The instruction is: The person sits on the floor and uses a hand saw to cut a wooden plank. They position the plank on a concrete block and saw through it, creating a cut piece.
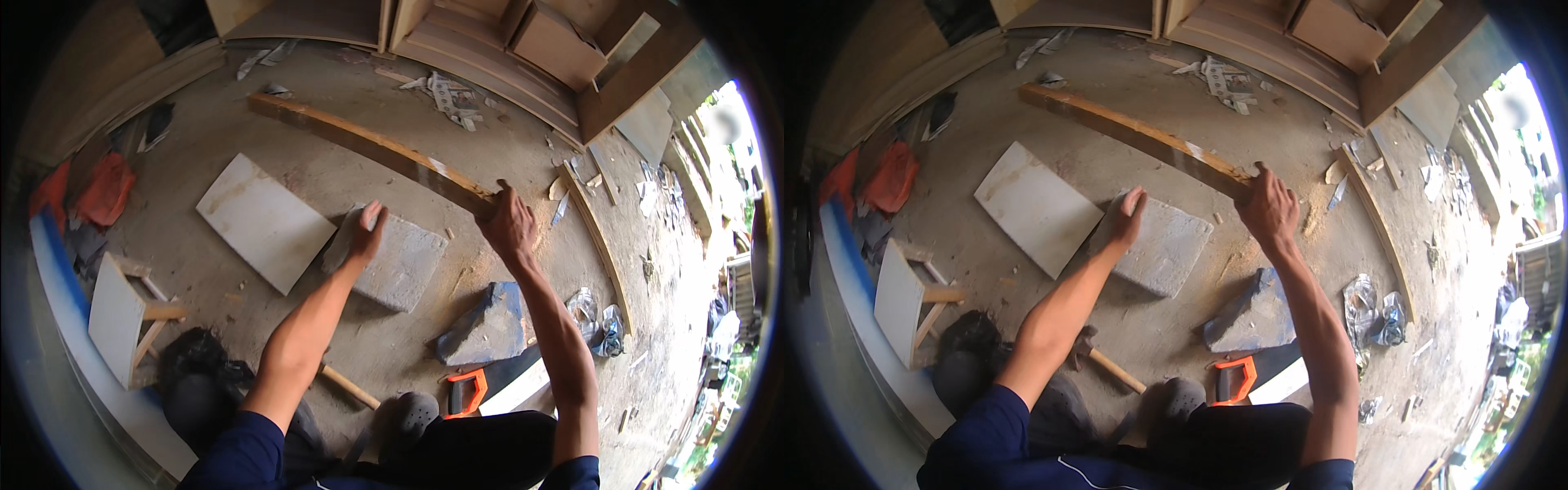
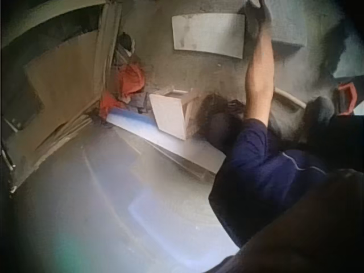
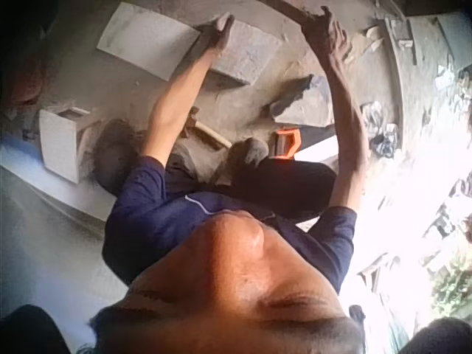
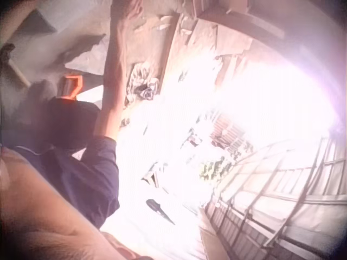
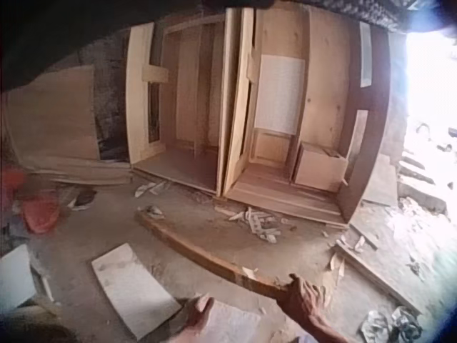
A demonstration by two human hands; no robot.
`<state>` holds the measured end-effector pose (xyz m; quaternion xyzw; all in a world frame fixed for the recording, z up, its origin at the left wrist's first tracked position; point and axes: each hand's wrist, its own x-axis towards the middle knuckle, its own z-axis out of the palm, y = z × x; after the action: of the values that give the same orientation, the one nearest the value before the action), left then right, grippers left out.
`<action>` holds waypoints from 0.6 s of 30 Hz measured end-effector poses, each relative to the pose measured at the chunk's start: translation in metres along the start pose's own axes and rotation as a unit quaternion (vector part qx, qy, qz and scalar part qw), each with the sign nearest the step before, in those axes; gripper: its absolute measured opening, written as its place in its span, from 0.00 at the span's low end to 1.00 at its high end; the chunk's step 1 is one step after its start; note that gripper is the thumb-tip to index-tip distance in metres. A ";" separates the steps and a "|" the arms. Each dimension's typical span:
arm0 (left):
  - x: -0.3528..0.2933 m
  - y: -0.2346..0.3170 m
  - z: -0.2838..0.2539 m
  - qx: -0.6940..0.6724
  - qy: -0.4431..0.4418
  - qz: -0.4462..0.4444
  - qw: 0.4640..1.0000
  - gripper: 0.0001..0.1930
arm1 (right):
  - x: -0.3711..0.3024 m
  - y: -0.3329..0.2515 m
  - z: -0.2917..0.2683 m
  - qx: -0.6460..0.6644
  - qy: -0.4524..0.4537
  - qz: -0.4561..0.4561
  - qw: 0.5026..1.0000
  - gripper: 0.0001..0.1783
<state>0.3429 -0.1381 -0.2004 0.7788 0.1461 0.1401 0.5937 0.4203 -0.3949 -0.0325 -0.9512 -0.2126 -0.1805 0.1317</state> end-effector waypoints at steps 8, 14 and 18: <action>-0.031 0.086 -0.107 -0.403 0.086 -0.172 0.895 0.42 | -0.078 -0.011 -0.017 0.014 -0.020 -0.075 0.997 0.30; -0.082 0.071 -0.140 -0.341 0.215 -0.234 0.885 0.28 | -0.127 -0.037 -0.003 0.068 -0.059 -0.182 0.979 0.28; -0.109 0.055 -0.156 -0.335 0.218 -0.250 0.882 0.36 | -0.156 -0.046 -0.002 0.109 -0.116 -0.236 0.959 0.29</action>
<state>0.1848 -0.0570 -0.1121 0.4209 0.4060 0.1938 0.7877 0.2668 -0.4107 -0.0849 -0.8683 -0.4632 -0.0708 0.1628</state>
